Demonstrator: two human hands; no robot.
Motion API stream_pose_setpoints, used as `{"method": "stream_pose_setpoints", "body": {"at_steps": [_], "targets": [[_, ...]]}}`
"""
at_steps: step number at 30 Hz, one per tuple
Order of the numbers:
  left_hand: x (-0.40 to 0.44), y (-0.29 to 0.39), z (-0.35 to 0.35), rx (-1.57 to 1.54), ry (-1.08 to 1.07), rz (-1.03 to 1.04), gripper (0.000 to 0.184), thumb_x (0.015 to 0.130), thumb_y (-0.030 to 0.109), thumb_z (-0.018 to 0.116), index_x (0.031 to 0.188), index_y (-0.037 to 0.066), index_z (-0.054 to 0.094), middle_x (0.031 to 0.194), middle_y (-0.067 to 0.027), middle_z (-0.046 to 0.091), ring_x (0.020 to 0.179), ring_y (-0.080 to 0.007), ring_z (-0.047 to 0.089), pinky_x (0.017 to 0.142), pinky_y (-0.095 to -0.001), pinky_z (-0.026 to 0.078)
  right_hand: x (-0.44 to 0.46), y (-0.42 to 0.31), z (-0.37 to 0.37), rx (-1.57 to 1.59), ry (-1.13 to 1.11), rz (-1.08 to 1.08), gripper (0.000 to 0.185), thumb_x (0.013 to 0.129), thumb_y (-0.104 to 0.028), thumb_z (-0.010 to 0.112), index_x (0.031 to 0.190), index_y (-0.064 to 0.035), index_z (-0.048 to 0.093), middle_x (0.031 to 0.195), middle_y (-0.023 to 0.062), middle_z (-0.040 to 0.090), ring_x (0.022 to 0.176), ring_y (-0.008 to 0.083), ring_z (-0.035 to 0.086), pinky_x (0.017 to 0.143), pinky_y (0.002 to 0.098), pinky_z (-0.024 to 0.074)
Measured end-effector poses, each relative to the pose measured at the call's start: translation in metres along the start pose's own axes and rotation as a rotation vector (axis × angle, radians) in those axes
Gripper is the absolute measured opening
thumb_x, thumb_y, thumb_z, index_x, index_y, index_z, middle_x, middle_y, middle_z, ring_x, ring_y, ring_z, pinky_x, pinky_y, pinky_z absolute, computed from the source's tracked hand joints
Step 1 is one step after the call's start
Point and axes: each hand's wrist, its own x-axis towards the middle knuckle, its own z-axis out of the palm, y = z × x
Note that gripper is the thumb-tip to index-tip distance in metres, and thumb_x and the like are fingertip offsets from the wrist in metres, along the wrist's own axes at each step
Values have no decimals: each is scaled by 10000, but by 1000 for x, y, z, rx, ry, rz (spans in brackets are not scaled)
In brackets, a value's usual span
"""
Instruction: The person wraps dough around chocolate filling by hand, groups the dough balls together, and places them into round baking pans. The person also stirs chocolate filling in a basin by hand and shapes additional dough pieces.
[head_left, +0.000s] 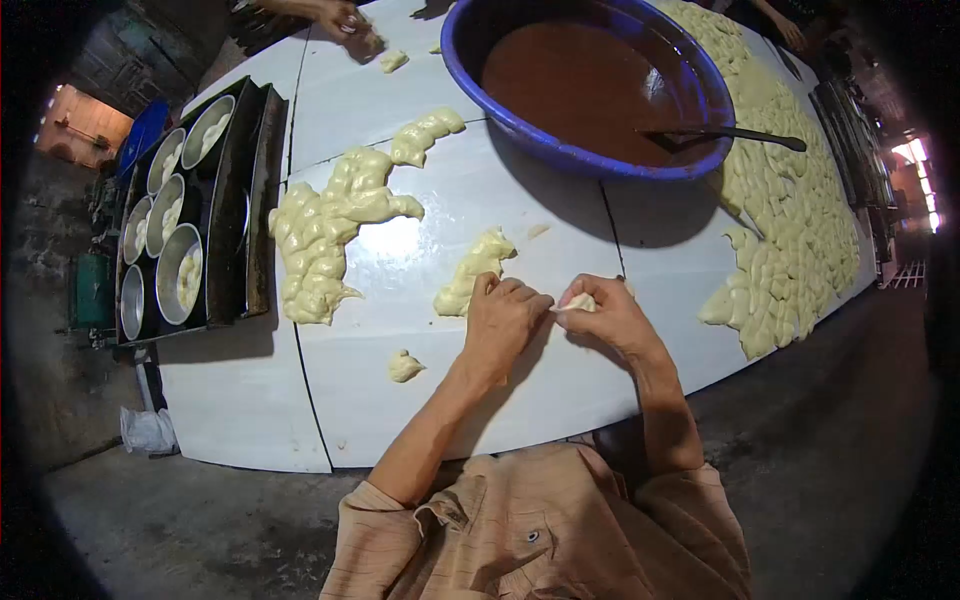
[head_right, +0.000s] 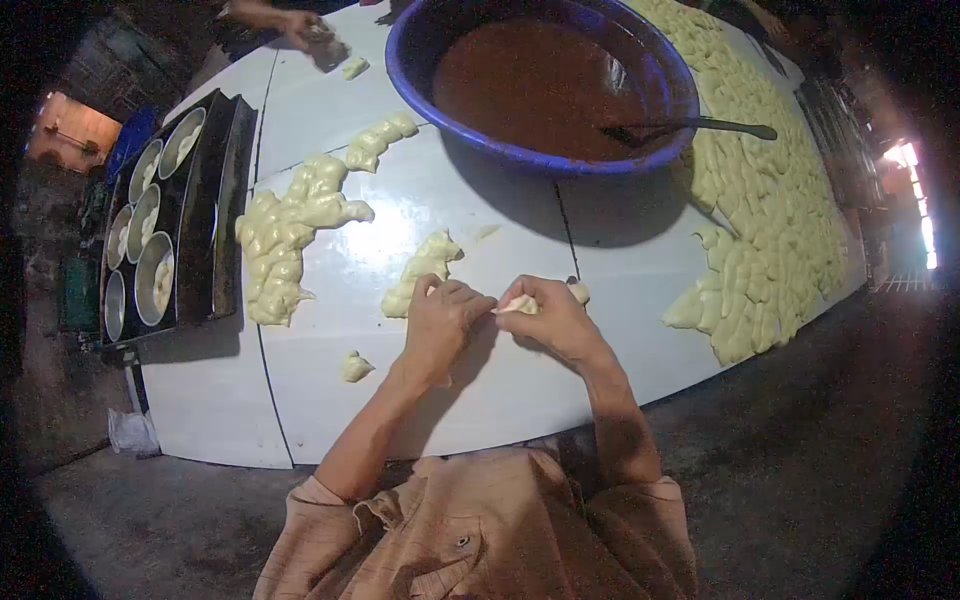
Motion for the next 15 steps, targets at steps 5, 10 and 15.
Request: {"method": "stream_pose_setpoints", "body": {"at_steps": [5,10,15], "targets": [[-1,-3,-3,24,-10,-78,377,851,269,683,1194,113,662,1408,-184,489,1281,-313,466,996,-464,339,-21,-17,-20,507,-57,-245,242,843,-115,689,1049,-4,626,916,54,649,787,111,615,677,246,500],[18,14,-45,-348,-161,-105,855,799,466,768,1463,48,430,1486,-261,407,1384,-378,393,1125,-502,279,-19,-18,-22,398,140,-120,426,936,-136,603,1335,1,548,1070,42,669,904,93,624,773,226,512],[38,32,-59,-874,-159,-484,406,886,298,731,1132,-24,698,997,-130,726,939,-159,663,837,-305,521,-18,-21,-7,239,172,-184,307,922,-122,660,1205,-13,612,987,57,679,770,65,626,572,180,501]]}}
